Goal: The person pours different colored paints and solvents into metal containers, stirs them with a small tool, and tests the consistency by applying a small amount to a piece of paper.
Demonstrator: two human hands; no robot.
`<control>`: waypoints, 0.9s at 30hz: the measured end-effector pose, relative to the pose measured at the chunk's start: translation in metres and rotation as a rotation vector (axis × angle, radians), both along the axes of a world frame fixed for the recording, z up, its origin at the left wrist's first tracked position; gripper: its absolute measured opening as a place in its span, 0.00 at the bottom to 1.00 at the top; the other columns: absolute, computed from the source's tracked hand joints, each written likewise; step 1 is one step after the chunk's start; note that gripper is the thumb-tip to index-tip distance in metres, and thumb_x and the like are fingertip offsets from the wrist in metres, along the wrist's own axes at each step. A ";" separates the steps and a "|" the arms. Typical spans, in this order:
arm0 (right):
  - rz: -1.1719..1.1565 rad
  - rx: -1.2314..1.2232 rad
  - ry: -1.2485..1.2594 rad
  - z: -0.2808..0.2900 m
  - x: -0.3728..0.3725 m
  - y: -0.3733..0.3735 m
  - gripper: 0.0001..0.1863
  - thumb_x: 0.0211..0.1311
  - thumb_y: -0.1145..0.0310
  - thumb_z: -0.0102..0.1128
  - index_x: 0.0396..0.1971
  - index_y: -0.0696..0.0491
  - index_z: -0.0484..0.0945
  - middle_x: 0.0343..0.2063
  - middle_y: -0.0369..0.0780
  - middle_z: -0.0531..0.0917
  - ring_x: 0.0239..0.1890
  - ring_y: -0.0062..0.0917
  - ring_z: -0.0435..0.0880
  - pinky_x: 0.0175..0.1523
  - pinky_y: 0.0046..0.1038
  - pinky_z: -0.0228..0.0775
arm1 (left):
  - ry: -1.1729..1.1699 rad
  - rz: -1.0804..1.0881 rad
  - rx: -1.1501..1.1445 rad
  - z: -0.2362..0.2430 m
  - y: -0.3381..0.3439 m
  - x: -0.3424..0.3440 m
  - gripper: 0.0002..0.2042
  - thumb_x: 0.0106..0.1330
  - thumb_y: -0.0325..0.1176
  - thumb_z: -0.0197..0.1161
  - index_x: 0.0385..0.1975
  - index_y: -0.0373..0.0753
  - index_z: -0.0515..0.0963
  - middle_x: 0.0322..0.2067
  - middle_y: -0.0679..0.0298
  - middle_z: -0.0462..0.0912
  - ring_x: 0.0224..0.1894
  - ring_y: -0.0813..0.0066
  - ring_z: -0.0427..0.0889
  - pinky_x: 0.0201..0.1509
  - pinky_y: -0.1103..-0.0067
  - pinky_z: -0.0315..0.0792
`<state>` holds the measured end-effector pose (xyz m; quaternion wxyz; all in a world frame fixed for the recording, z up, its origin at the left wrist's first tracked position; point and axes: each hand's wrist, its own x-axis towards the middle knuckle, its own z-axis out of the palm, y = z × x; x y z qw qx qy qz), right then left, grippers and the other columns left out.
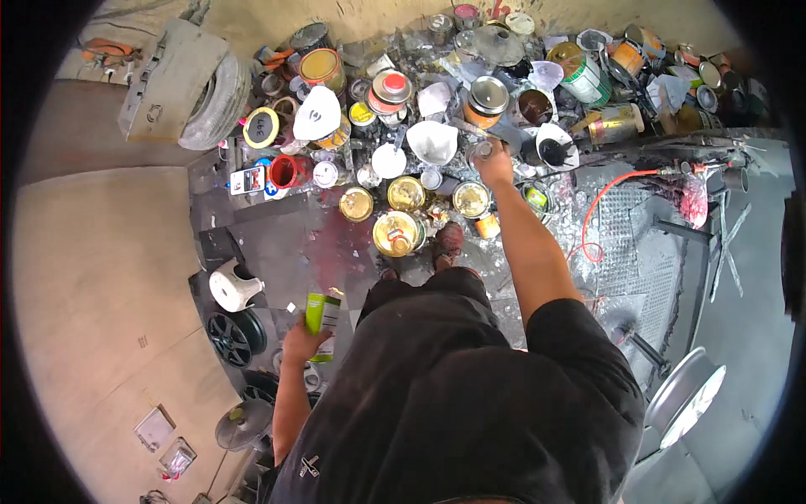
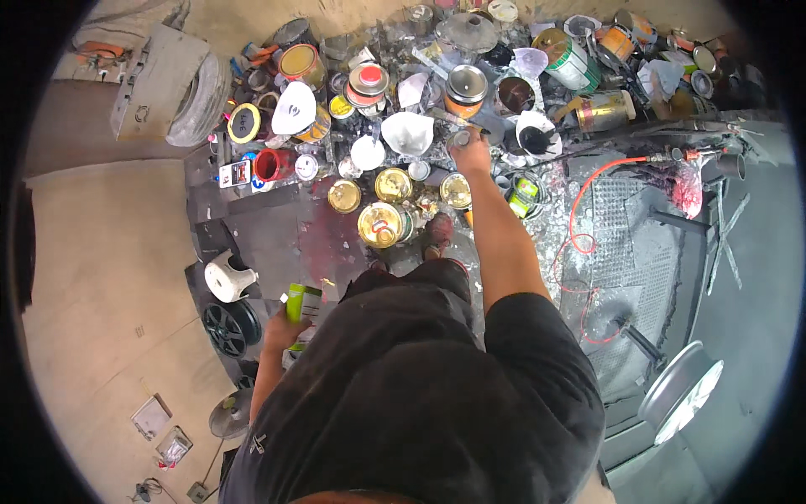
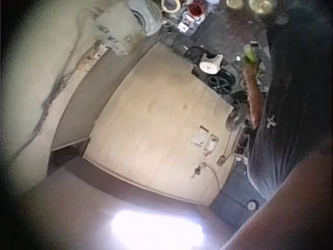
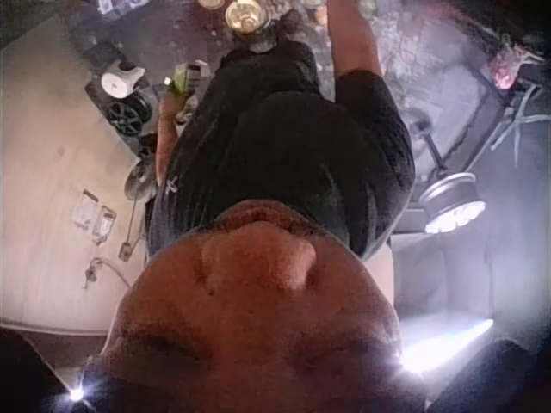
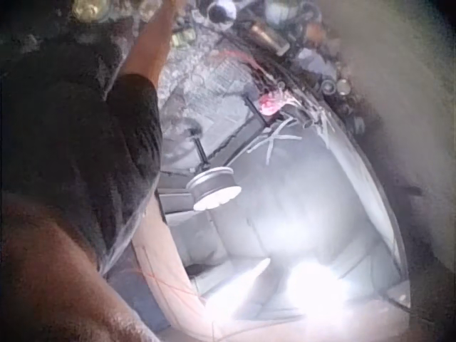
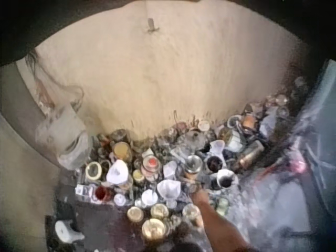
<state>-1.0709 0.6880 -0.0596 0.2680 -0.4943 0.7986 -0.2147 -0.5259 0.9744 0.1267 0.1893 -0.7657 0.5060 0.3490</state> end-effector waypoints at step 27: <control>0.171 0.149 -0.673 0.136 0.196 0.296 0.38 0.33 0.58 0.85 0.48 0.58 0.82 0.42 0.47 0.85 0.46 0.39 0.83 0.56 0.36 0.73 | 1.035 -1.141 -0.433 0.055 -0.176 -0.122 0.24 0.68 0.38 0.65 0.64 0.44 0.75 0.56 0.53 0.79 0.57 0.51 0.78 0.63 0.64 0.73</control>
